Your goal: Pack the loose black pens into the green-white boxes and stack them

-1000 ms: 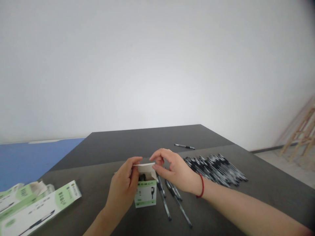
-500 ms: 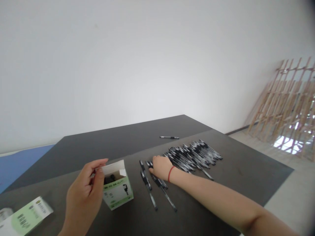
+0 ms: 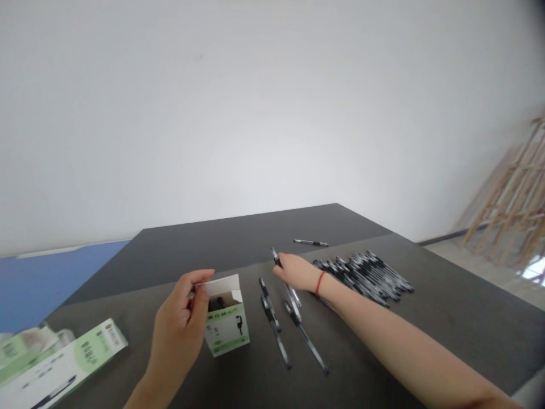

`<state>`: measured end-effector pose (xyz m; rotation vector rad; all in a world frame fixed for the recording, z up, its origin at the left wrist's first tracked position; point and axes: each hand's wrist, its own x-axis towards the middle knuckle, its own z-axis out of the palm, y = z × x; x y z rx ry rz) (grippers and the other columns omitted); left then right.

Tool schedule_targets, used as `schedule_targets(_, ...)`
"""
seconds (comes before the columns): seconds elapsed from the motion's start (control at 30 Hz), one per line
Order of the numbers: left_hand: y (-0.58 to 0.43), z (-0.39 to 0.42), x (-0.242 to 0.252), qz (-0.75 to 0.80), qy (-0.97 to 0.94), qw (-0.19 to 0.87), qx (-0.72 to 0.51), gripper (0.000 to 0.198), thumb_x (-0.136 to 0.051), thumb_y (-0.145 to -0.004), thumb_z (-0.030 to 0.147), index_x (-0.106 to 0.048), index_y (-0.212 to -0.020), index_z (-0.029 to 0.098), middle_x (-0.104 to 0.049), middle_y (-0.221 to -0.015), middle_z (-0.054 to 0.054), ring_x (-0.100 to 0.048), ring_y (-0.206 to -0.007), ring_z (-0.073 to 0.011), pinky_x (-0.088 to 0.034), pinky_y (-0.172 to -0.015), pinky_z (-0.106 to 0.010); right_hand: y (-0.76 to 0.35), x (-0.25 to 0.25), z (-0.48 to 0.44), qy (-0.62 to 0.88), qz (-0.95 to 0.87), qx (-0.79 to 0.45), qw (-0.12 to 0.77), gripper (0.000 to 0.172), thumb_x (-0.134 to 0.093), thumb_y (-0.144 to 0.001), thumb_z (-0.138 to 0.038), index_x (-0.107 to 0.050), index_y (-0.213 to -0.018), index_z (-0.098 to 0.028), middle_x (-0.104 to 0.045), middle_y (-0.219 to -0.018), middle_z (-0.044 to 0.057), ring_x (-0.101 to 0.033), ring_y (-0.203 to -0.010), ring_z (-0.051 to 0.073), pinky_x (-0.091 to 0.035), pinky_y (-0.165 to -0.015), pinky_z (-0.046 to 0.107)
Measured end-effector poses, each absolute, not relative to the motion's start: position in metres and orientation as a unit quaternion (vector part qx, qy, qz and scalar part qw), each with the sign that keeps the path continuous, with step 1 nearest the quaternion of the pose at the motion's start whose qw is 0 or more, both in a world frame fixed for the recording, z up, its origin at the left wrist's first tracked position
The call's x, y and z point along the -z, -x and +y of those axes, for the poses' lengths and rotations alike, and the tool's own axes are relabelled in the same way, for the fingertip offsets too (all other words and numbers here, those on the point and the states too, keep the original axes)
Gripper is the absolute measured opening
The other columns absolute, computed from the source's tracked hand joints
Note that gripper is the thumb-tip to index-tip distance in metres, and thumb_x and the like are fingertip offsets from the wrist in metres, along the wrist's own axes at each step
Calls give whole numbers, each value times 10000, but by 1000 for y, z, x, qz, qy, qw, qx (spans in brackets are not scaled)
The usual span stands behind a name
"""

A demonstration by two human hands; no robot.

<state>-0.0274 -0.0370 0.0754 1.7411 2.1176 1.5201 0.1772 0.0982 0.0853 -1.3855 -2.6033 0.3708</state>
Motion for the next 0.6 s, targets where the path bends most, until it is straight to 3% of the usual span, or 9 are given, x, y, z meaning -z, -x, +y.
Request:
schedule_targets(0.13, 25, -34, -74, 679, -545, 31, -491, 259, -450, -894, 396, -620, -1024, 249, -692, -853, 14, -630, -631, -150, -473, -574, -234, -186, -139, 85, 344, -893, -178, 230, 276, -290, -1043, -337, -506, -998, -170, -593, -822, -5, -566, -706, 97, -464, -682, 215)
schedule_targets(0.27, 24, -30, -73, 678, -537, 56, -498, 254, -460, -888, 399, -620, -1001, 236, -688, -815, 13, -630, -639, -160, -464, -561, -239, -173, -170, 67, 145, -847, -291, 420, 214, -419, -993, -365, -480, -898, -183, -492, -678, -52, -468, -582, 87, -397, -606, 211)
schedule_targets(0.43, 22, -30, -74, 672, -543, 71, -499, 234, -462, -894, 374, -613, -999, 230, -692, -859, 7, -632, -663, -164, -469, -595, -252, -143, -168, 57, 104, -884, -235, 390, 129, -540, -918, -263, -513, -833, -169, -484, -675, -51, -433, -593, 89, -343, -588, 208)
schedule_targets(0.6, 21, -31, -74, 663, -552, 88, -499, 211, -452, -907, 363, -604, -978, 236, -656, -738, 35, -599, -593, -152, -435, -537, -238, -132, -154, 52, 135, -916, -227, 303, 133, -570, -888, -262, -523, -805, -169, -494, -691, -44, -439, -594, 92, -325, -567, 209)
